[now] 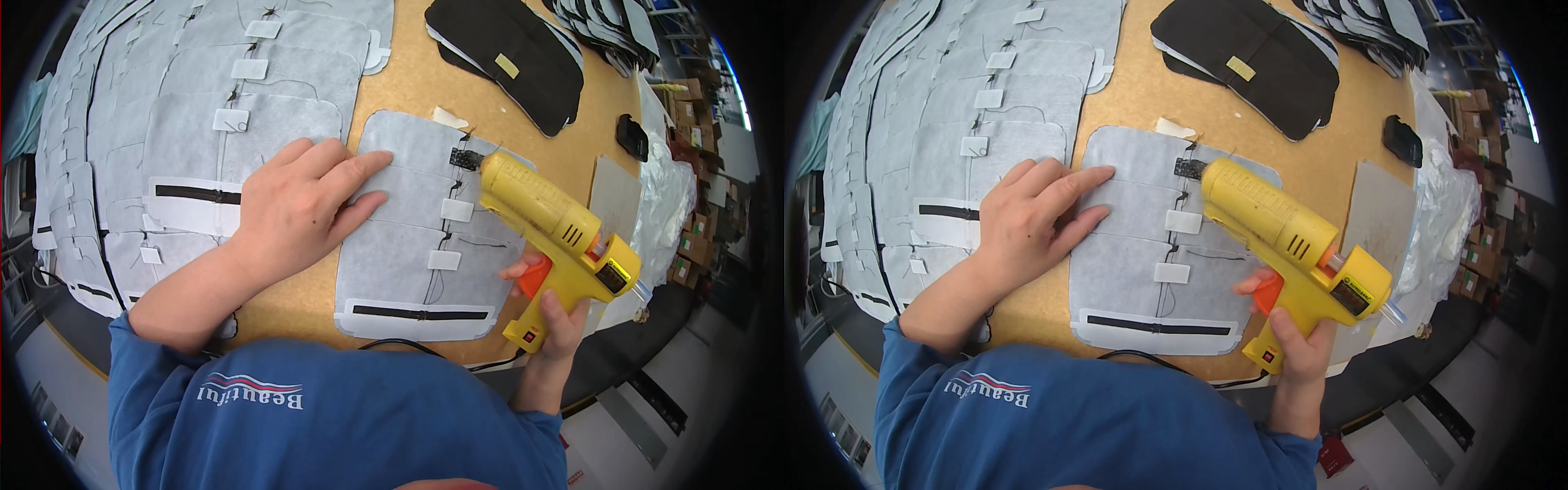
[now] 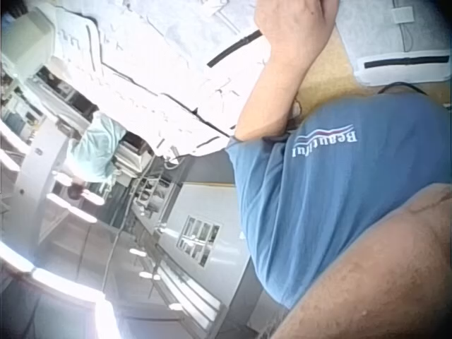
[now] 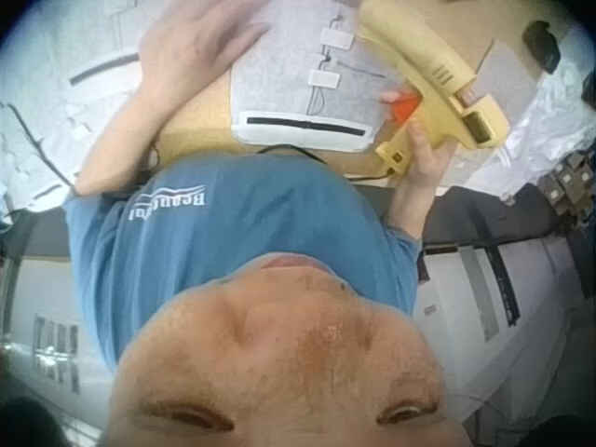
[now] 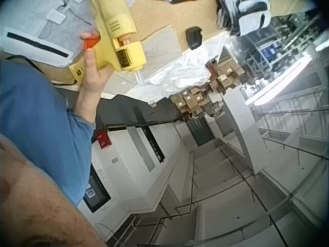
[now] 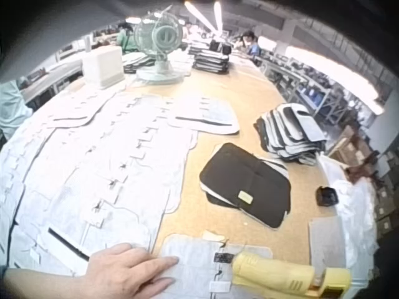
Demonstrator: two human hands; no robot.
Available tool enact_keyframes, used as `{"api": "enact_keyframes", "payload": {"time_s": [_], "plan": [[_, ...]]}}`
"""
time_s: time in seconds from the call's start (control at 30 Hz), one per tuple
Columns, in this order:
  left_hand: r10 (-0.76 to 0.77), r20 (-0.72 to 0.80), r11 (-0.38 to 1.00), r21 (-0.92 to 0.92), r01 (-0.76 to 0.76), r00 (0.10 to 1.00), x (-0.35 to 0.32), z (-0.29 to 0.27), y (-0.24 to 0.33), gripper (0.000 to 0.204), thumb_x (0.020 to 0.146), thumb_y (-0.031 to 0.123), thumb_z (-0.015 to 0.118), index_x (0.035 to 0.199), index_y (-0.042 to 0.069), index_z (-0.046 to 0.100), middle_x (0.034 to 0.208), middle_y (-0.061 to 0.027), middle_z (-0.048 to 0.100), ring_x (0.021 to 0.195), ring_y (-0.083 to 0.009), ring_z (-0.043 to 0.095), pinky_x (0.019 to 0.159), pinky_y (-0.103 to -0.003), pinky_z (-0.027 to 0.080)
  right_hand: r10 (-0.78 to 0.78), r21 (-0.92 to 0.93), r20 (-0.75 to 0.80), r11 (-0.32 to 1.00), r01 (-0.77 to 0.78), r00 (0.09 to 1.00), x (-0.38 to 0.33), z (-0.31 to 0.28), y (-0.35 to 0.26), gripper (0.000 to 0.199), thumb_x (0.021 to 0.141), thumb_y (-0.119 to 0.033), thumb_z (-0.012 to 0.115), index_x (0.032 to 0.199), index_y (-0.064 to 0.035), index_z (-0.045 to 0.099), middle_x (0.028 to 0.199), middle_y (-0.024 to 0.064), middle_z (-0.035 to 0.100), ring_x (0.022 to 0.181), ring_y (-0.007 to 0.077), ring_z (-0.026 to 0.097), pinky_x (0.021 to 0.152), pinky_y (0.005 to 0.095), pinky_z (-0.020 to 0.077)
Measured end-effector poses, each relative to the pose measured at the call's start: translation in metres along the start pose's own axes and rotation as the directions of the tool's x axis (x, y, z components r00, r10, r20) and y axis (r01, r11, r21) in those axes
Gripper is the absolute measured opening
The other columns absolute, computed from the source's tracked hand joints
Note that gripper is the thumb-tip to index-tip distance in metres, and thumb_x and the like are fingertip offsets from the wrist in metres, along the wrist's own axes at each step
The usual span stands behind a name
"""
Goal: Applying hot glue to fabric pieces and attaching small labels or straps at a workshop station.
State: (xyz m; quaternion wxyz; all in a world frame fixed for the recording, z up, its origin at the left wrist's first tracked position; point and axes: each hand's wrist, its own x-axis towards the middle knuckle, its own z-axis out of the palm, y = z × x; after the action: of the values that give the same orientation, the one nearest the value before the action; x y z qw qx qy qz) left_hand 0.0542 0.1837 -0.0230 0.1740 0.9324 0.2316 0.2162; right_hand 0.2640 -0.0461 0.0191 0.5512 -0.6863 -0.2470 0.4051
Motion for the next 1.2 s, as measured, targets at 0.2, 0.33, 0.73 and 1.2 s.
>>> {"api": "enact_keyframes", "payload": {"time_s": [0.2, 0.33, 0.73, 1.2], "plan": [[-0.011, 0.007, 1.000, -0.001, 0.011, 1.000, 0.001, 0.000, 0.002, 0.038, 0.073, 0.018, 0.080, 0.110, 0.016, 0.071, 0.070, 0.0023, 0.052, 0.063, -0.0155, 0.050, 0.056, -0.028, 0.042, -0.027, 0.029, -0.012, 0.999, 0.027, 1.000, -0.002, -0.006, 0.002, 0.053, 0.085, -0.028, 0.064, 0.122, 0.0086, 0.050, 0.099, 0.0212, 0.066, 0.090, 0.0299, 0.066, 0.076, 0.0341, 0.0515], [-0.013, 0.011, 1.000, -0.003, 0.013, 1.000, 0.001, -0.001, 0.001, 0.038, 0.073, 0.017, 0.080, 0.110, 0.016, 0.071, 0.070, 0.0022, 0.052, 0.063, -0.0156, 0.050, 0.056, -0.029, 0.042, -0.025, 0.026, 0.000, 0.999, 0.025, 1.000, -0.003, -0.006, 0.005, 0.053, 0.086, -0.027, 0.063, 0.122, 0.0088, 0.050, 0.099, 0.0214, 0.066, 0.090, 0.0302, 0.066, 0.075, 0.0341, 0.0516], [-0.011, 0.037, 1.000, 0.003, 0.011, 0.999, 0.001, -0.002, 0.002, 0.037, 0.075, 0.017, 0.079, 0.111, 0.016, 0.070, 0.070, 0.0019, 0.052, 0.063, -0.0160, 0.050, 0.056, -0.029, 0.042, -0.031, 0.033, -0.008, 0.999, 0.032, 0.999, -0.007, -0.007, 0.007, 0.052, 0.086, -0.030, 0.064, 0.118, 0.0087, 0.053, 0.097, 0.0209, 0.066, 0.089, 0.0306, 0.066, 0.074, 0.0348, 0.0522], [-0.007, 0.037, 1.000, 0.000, 0.007, 0.999, 0.001, -0.001, 0.000, 0.037, 0.076, 0.018, 0.079, 0.111, 0.017, 0.070, 0.069, 0.0022, 0.051, 0.062, -0.0155, 0.050, 0.056, -0.029, 0.041, 0.003, 0.052, -0.041, 0.999, -0.001, 0.999, -0.013, 0.001, 0.007, 0.054, 0.084, -0.033, 0.066, 0.117, 0.0089, 0.054, 0.095, 0.0210, 0.067, 0.088, 0.0299, 0.067, 0.072, 0.0325, 0.0516]]}}
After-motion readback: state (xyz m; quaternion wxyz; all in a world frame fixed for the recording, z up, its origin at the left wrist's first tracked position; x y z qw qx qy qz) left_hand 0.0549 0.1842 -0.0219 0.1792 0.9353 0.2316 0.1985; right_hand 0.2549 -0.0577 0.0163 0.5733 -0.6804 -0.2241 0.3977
